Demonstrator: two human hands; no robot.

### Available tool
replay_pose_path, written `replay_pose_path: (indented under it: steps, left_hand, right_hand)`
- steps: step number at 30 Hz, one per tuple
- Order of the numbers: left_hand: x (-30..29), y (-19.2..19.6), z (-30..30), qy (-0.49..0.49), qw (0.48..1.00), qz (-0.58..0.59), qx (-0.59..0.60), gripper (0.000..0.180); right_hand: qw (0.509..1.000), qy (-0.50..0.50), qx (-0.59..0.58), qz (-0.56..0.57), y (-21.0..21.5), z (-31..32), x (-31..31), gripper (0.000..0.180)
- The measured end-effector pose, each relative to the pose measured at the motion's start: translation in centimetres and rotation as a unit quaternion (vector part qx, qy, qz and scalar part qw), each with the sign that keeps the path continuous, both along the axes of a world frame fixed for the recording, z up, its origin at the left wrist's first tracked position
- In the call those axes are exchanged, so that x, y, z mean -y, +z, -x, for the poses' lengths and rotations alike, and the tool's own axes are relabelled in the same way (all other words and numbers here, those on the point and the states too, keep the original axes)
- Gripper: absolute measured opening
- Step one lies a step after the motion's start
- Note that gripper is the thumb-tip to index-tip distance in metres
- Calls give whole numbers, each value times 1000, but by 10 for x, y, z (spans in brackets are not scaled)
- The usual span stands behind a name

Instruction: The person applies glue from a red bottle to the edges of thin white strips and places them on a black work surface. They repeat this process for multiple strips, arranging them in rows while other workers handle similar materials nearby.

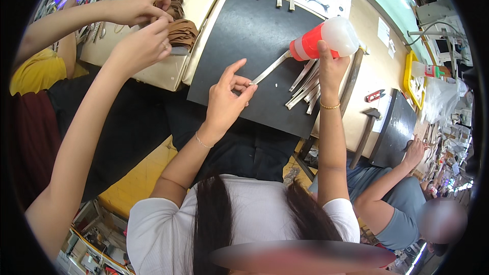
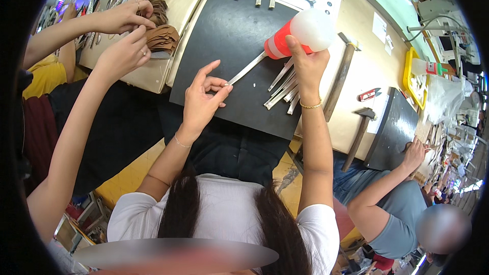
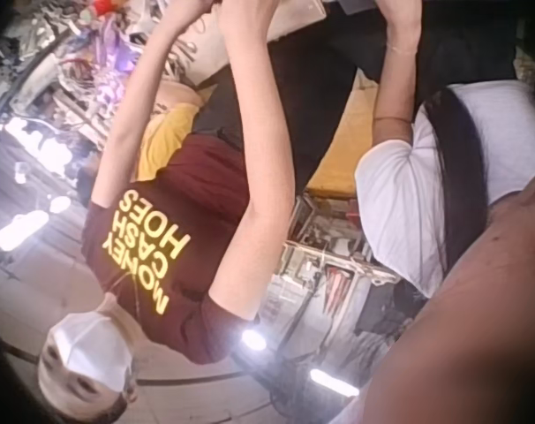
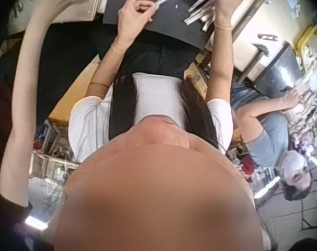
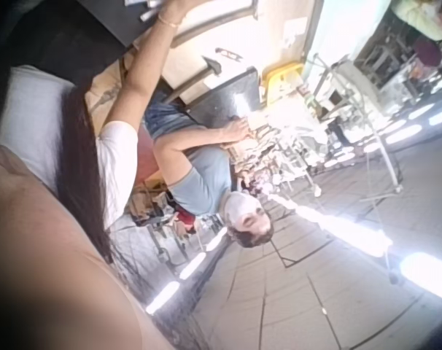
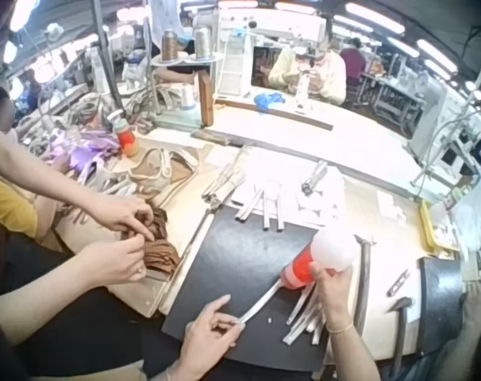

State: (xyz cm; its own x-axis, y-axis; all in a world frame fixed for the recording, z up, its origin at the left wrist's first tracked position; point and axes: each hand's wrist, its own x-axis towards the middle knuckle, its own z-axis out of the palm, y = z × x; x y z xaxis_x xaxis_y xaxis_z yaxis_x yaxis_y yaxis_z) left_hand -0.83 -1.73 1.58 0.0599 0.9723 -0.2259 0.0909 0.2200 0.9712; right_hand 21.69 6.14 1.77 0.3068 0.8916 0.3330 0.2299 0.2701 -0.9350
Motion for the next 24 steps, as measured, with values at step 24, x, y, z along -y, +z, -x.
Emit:
replay_pose_path:
  steps: [24]
  left_hand:
    - [4, -10, -5, 5, 991, -105, -77, 63]
  right_hand:
    - [991, 82, -63, 90, 7, 38, 21, 44]
